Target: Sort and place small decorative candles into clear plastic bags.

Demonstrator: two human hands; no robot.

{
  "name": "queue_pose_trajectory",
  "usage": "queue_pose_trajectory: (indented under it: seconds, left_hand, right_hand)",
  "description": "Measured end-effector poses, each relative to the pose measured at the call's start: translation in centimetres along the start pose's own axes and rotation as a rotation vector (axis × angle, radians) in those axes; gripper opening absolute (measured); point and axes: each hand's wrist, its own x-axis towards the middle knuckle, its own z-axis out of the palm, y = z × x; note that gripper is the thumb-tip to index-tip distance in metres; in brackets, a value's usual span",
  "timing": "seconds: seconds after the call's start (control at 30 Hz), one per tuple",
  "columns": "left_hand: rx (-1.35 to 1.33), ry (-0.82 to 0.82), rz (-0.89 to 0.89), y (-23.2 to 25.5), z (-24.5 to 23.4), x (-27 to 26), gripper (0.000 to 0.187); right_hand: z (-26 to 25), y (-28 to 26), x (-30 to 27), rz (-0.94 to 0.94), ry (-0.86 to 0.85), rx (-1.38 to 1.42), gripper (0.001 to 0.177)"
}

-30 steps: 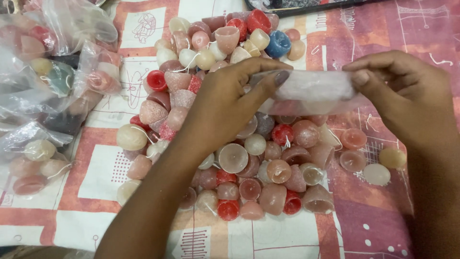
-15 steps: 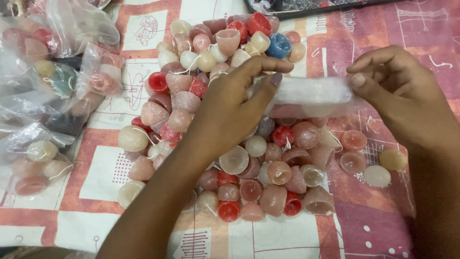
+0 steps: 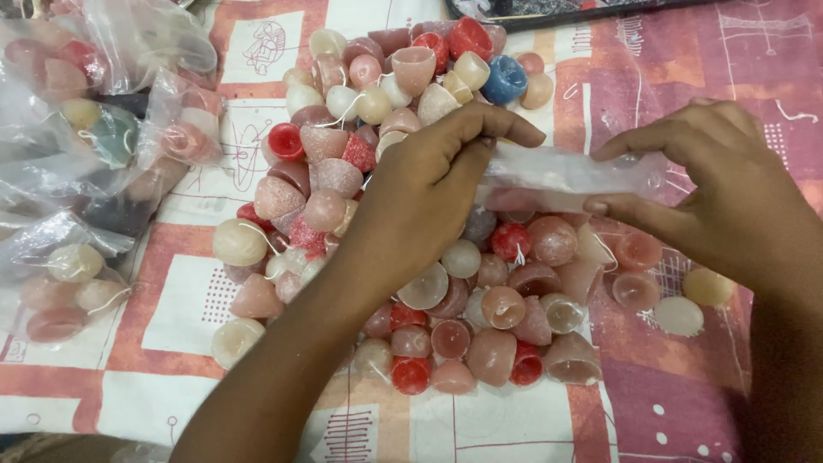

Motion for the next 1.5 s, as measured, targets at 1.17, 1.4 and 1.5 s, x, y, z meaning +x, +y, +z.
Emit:
queue_pose_trajectory:
  seconds: [1.17, 1.4, 1.5]
  left_hand:
    - [0.411, -0.027, 0.027, -2.2, -0.1, 1.1, 0.027]
    - [0.423, -0.057, 0.048, -1.8, 0.6, 1.0, 0.028]
    - [0.759, 0.168, 0.434, -2.9, 1.7, 0.6, 0.034]
  right_hand:
    - [0.4, -2.7, 0.3, 0.016, 0.284, 0.144, 0.027]
    - [3.9, -0.1, 0.0, 0.11, 0.184, 0.216, 0.023]
    - [4.0, -0.3, 0.3, 0.124, 0.183, 0.208, 0.019]
